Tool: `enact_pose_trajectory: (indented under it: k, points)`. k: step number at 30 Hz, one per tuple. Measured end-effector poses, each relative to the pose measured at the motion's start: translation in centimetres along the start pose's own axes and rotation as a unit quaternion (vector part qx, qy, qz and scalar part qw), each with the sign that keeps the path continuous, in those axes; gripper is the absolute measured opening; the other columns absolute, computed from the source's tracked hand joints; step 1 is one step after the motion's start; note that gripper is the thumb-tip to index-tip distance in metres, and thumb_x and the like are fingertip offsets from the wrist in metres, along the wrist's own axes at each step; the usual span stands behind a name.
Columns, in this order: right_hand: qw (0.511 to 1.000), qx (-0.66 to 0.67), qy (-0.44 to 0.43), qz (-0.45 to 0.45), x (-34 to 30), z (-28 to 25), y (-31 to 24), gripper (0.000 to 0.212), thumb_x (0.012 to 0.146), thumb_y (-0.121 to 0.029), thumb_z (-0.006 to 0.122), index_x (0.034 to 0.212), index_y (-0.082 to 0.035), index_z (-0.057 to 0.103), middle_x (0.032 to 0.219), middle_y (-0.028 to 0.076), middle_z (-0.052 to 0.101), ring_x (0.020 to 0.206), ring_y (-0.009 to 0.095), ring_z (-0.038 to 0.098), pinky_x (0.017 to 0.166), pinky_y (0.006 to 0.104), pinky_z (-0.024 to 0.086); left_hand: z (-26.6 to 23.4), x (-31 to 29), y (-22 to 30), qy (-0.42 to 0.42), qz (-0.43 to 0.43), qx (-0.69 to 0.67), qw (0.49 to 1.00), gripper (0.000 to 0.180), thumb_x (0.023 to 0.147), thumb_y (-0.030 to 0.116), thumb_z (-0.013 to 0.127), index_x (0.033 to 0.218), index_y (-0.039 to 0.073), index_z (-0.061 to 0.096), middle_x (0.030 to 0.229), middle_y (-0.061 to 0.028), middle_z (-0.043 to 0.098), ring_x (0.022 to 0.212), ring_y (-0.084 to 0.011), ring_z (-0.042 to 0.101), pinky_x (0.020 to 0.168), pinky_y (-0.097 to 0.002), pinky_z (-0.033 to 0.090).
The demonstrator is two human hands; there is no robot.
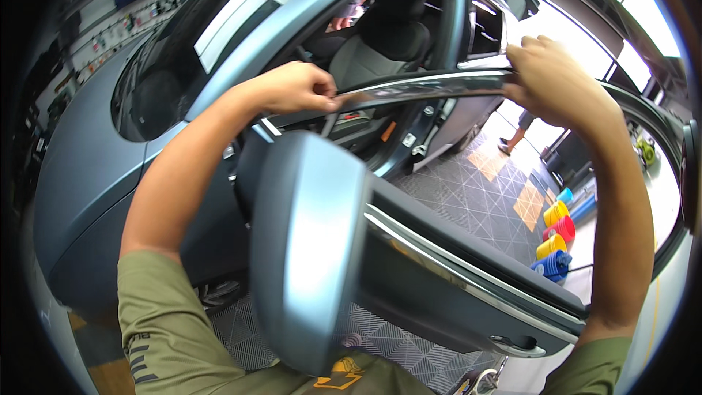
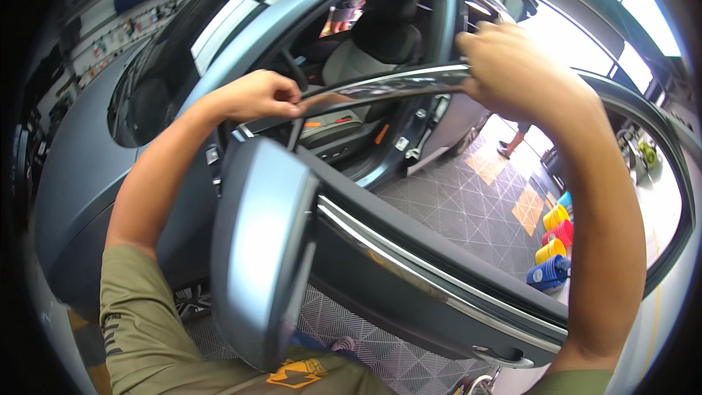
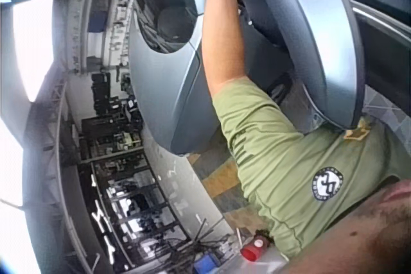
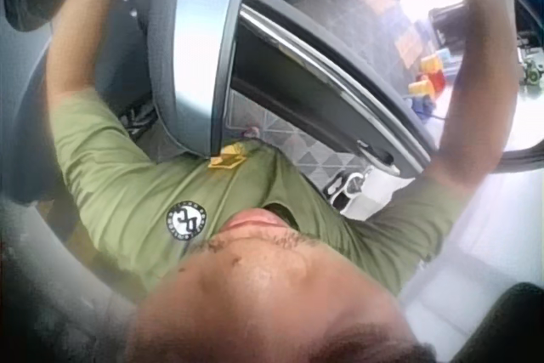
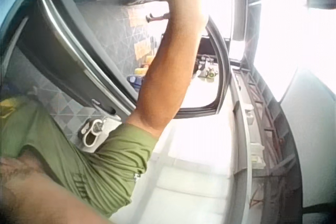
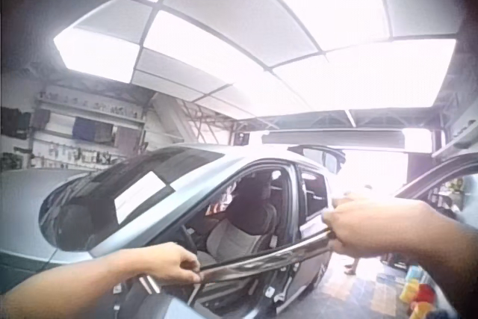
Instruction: The person uses a screwdriver to pry and remove a door trim panel from a car door, then attempts to reattach it. The person repeatedly pries the panel at the top edge and tries to snap it back into place.
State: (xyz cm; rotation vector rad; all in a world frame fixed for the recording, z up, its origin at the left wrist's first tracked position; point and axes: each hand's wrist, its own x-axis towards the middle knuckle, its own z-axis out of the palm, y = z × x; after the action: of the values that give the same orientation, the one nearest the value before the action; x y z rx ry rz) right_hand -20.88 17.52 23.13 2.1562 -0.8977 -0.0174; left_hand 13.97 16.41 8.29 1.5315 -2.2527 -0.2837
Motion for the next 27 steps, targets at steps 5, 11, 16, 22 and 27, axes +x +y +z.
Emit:
enact_pose_trajectory:
  k: [5,11,16,22,27]
  points:
    - [0.994,0.092,-0.057,0.032,3.1,-0.8,-6.1,0.027,0.087,-0.022,0.068,0.095,0.003,0.065,0.097,0.02,0.063,0.101,0.035,0.061,0.092,0.0447,0.048,-0.6,0.2,-0.6,-0.055,0.006,0.01,0.998,0.04,0.086,0.042,0.073,0.087,0.002,0.07,0.075,-0.0128,0.066,0.073,-0.0245,0.064,0.069,-0.0379,0.048]
    - [0.988,0.119,-0.092,-0.028,8.5,0.6,-11.9,0.027,0.085,-0.022,0.066,0.085,0.005,0.067,0.085,0.02,0.065,0.093,0.036,0.063,0.087,0.0436,0.05,1.2,-0.5,-6.9,-0.067,0.068,-0.016,0.995,0.042,0.091,0.039,0.069,0.082,-0.001,0.066,0.074,-0.019,0.065,0.072,-0.0323,0.064,0.069,-0.0417,0.049]
    - [0.993,0.105,-0.051,0.027,6.7,0.9,-14.1,0.027,0.082,-0.012,0.069,0.107,-0.002,0.063,0.109,0.014,0.061,0.109,0.031,0.057,0.092,0.0416,0.047,0.8,-0.3,-7.4,-0.089,0.097,-0.046,0.99,0.041,0.092,0.037,0.068,0.08,-0.002,0.063,0.068,-0.0194,0.062,0.066,-0.0348,0.061,0.066,-0.0433,0.047]
    - [0.982,0.025,0.137,0.125,-0.1,2.7,-14.0,0.047,0.077,-0.012,0.076,0.122,-0.005,0.062,0.121,0.011,0.057,0.116,0.033,0.052,0.1,0.0467,0.04,0.1,-0.4,-9.6,-0.118,0.095,-0.059,0.987,0.046,0.089,0.041,0.071,0.075,-0.002,0.063,0.06,-0.0161,0.058,0.058,-0.0282,0.058,0.06,-0.0407,0.046]
    - [0.99,0.044,0.137,0.003,3.0,3.3,-14.9,0.046,0.072,-0.014,0.079,0.115,-0.006,0.064,0.119,0.01,0.058,0.115,0.031,0.053,0.099,0.0443,0.042,0.7,-1.1,-9.2,-0.089,0.065,-0.012,0.994,0.048,0.09,0.044,0.07,0.076,-0.001,0.063,0.069,-0.0192,0.064,0.07,-0.0339,0.064,0.067,-0.0437,0.05]
